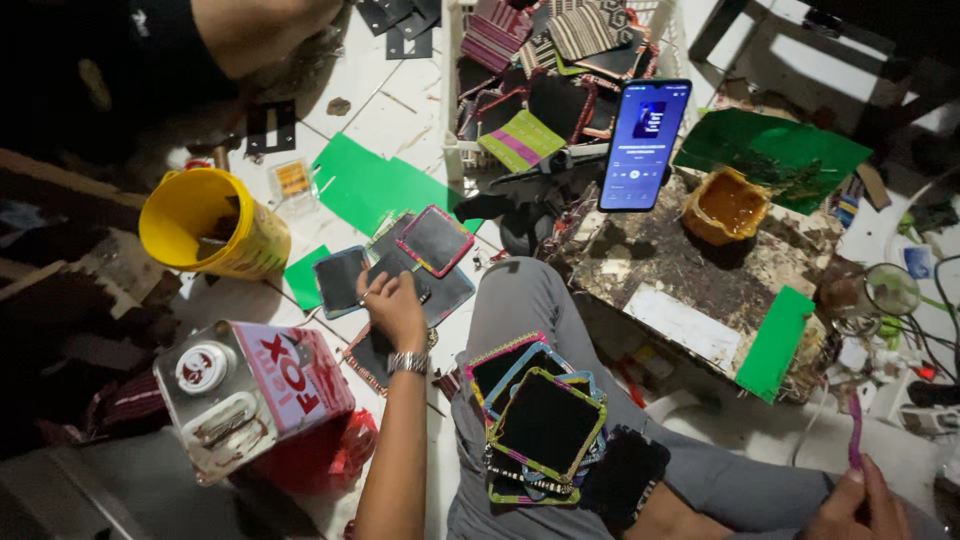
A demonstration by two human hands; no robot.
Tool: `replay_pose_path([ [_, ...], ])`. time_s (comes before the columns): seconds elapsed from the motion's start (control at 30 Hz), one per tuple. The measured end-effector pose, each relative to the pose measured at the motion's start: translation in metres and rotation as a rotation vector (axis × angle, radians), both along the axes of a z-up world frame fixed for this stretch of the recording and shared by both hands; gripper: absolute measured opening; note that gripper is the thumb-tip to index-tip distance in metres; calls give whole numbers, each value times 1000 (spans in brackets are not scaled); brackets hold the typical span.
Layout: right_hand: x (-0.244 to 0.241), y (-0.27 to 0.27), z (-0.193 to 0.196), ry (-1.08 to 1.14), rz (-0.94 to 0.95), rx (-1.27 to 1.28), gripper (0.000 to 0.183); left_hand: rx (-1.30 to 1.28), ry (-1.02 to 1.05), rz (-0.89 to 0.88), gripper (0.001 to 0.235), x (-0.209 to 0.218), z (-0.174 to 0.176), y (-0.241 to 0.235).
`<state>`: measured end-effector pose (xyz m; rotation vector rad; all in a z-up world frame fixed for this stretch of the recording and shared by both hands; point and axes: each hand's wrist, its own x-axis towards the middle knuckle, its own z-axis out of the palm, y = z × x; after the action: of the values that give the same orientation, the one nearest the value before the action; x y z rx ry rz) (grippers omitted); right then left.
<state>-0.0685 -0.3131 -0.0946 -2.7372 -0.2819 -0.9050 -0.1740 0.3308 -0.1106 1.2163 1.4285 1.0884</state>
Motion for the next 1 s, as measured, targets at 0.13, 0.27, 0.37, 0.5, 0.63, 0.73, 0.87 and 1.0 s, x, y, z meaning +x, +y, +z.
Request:
replay_pose_path([
  [0.13, -11, 33, 33, -19, 59, 147, 27, 21, 7, 2, 28, -19, 52, -24],
  [0.27, -27, 60, 73, -62, 23, 65, 20, 203, -107, -198, 15, -39, 89, -50],
  [0.37, -37, 55, 83, -77, 89, 117, 22, 309, -115, -397, 17, -48, 130, -81],
  [0.5, -42, 52, 86, -3, 87, 129, 24, 577, 307, -799, 18, -62, 175, -117],
  [0.63, -26, 51, 77, 14, 57, 215, 25, 784, 181, -1221, 25, -44, 233, -163],
  [0.73, -16, 52, 79, -3, 106, 321, 22, 818, 489, -1344, 13, -38, 233, -189],
  [0.87, -13, 55, 81, 36, 45, 290, 27, 1021, 460, -1431, 21, -30, 219, -221],
  [1.0, -9, 58, 89, 43, 78, 321, 26, 1088, 469, -1576, 34, -13, 201, -257],
])
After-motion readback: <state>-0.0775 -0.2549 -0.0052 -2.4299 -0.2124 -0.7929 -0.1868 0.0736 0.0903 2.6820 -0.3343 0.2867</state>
